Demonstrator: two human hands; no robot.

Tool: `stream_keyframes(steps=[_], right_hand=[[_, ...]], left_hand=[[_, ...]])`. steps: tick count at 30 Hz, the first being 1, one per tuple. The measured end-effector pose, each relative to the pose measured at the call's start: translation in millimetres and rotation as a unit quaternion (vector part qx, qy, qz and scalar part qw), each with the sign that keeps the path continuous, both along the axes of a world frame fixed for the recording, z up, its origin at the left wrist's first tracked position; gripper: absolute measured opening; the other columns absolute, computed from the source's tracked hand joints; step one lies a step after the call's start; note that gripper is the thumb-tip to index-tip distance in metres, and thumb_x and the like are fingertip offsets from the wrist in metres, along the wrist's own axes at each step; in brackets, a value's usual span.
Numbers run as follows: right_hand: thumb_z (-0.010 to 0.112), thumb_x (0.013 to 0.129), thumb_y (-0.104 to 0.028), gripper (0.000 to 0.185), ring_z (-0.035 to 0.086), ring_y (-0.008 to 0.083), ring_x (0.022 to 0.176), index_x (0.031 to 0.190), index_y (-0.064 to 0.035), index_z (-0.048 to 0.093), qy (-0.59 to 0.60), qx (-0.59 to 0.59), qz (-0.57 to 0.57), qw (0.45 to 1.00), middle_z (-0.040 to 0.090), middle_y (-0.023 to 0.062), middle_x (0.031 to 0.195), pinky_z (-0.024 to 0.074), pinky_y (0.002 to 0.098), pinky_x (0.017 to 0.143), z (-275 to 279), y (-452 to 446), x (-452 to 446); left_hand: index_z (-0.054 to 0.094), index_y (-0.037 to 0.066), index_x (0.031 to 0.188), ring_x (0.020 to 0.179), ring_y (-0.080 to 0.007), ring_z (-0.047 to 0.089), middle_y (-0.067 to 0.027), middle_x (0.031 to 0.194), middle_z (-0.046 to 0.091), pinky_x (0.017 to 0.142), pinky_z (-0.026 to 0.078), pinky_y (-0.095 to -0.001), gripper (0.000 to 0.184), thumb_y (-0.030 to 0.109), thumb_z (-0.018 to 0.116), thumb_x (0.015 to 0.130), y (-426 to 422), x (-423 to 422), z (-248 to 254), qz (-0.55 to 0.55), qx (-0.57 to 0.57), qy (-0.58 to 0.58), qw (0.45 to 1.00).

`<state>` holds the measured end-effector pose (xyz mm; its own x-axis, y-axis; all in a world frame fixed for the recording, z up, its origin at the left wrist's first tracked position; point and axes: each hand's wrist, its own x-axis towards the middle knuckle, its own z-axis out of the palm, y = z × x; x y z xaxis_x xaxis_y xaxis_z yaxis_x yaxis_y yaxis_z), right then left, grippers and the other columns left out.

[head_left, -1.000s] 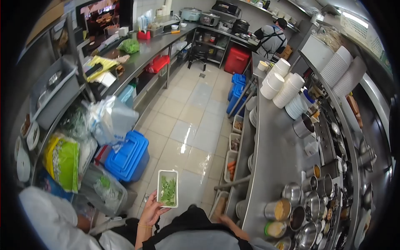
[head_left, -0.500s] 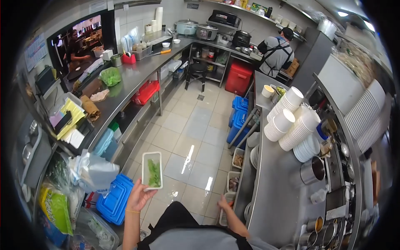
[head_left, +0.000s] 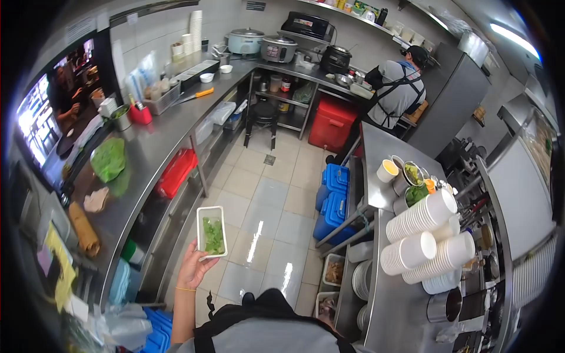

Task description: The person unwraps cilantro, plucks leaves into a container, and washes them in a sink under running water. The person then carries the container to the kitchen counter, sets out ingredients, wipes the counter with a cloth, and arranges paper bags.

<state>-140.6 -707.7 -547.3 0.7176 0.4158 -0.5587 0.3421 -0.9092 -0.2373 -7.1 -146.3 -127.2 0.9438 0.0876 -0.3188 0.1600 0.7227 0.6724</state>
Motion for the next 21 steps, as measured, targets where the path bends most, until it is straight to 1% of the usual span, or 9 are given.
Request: stream_keyframes(steps=[1, 3, 5, 10, 15, 17, 19, 20, 21], right_hand=[[0.05, 0.088, -0.029, 0.032, 0.058, 0.0294, 0.088, 0.092, 0.0009, 0.057, 0.08, 0.004, -0.093, 0.992, 0.06, 0.0198, 0.087, 0.0461, 0.0445, 0.072, 20.4, -5.8, 9.7], [0.051, 0.087, -0.029, 0.031, 0.057, 0.0301, 0.088, 0.092, 0.0005, 0.058, 0.193, 0.068, -0.483, 0.851, 0.06, 0.0207, 0.088, 0.0456, 0.0448, 0.073, 58.1, -6.9, 63.4], [0.051, 0.086, -0.029, 0.03, 0.057, 0.0309, 0.089, 0.091, 0.0, 0.058, 0.189, 0.079, -0.599, 0.774, 0.059, 0.0216, 0.089, 0.0452, 0.0451, 0.074, 75.6, -17.3, 114.6], [0.053, 0.082, -0.028, 0.029, 0.057, 0.0328, 0.091, 0.09, -0.0011, 0.06, 0.186, 0.092, -0.642, 0.738, 0.059, 0.0239, 0.09, 0.0441, 0.0458, 0.077, 67.5, -5.3, 230.5], [0.054, 0.079, -0.028, 0.028, 0.056, 0.0347, 0.093, 0.09, -0.0022, 0.061, 0.161, 0.128, -0.567, 0.798, 0.058, 0.0262, 0.091, 0.0429, 0.0465, 0.08, 12.8, 18.2, 375.0], [0.055, 0.078, -0.028, 0.028, 0.056, 0.0354, 0.094, 0.089, -0.0026, 0.062, 0.07, 0.149, -0.469, 0.868, 0.058, 0.0271, 0.092, 0.0425, 0.0467, 0.081, -22.7, 13.3, 472.5], [0.049, 0.081, -0.024, 0.032, 0.06, 0.0387, 0.086, 0.091, 0.003, 0.063, -0.169, 0.166, -0.224, 0.946, 0.062, 0.025, 0.087, 0.0472, 0.0438, 0.075, -41.3, 14.8, 618.6], [0.055, 0.078, -0.02, 0.019, 0.06, 0.0277, 0.07, 0.079, -0.0007, 0.055, -0.095, 0.269, -0.386, 0.877, 0.061, 0.0189, 0.07, 0.0471, 0.04, 0.063, -28.0, 28.5, 713.2], [0.05, 0.081, -0.022, 0.03, 0.062, 0.0325, 0.08, 0.096, -0.0008, 0.063, -0.105, 0.217, -0.371, 0.897, 0.064, 0.0206, 0.084, 0.0496, 0.0383, 0.072, 46.1, 72.0, 781.4]], left_hand=[[0.026, 0.007, 0.134, 0.101, -0.0314, 0.057, -0.0159, 0.119, 0.049, 0.085, 0.052, -0.0426, 0.058, -0.003, 0.046, 0.08, -2.2, 32.4, 4.1, -0.014, -0.009, -0.002, 1.0], [0.026, 0.007, 0.134, 0.102, -0.0313, 0.057, -0.0159, 0.119, 0.048, 0.085, 0.052, -0.0425, 0.058, -0.003, 0.046, 0.08, -5.0, 100.3, 8.3, -0.04, -0.02, -0.012, 0.999], [0.026, 0.007, 0.134, 0.102, -0.0313, 0.057, -0.0161, 0.119, 0.048, 0.085, 0.052, -0.0422, 0.058, -0.004, 0.045, 0.08, -10.5, 165.9, 5.2, -0.064, -0.03, -0.021, 0.997], [0.027, 0.005, 0.134, 0.102, -0.0307, 0.057, -0.0158, 0.12, 0.048, 0.087, 0.051, -0.0418, 0.056, -0.003, 0.045, 0.081, -31.2, 309.0, 5.3, -0.072, -0.032, -0.029, 0.997], [0.028, 0.004, 0.133, 0.106, -0.0295, 0.055, -0.0152, 0.121, 0.047, 0.089, 0.05, -0.0407, 0.054, -0.001, 0.046, 0.082, -43.0, 433.3, 7.4, -0.061, -0.03, -0.028, 0.997], [0.03, 0.005, 0.132, 0.108, -0.028, 0.053, -0.0141, 0.122, 0.046, 0.088, 0.051, -0.039, 0.054, 0.0, 0.046, 0.081, -46.4, 474.7, 11.0, -0.053, -0.023, -0.012, 0.998], [0.028, 0.005, 0.133, 0.107, -0.0301, 0.054, -0.0158, 0.122, 0.045, 0.088, 0.051, -0.0406, 0.055, 0.0, 0.046, 0.082, -44.8, 515.8, 12.4, -0.054, -0.024, -0.001, 0.998], [0.027, 0.004, 0.134, 0.106, -0.0318, 0.054, -0.0174, 0.122, 0.045, 0.089, 0.05, -0.0416, 0.056, -0.001, 0.047, 0.082, -43.0, 537.7, 11.5, -0.054, -0.02, -0.002, 0.998], [0.026, 0.004, 0.134, 0.105, -0.0334, 0.055, -0.0189, 0.121, 0.045, 0.089, 0.05, -0.0427, 0.057, -0.001, 0.047, 0.082, -41.3, 561.2, 9.4, -0.056, -0.017, -0.005, 0.998]])
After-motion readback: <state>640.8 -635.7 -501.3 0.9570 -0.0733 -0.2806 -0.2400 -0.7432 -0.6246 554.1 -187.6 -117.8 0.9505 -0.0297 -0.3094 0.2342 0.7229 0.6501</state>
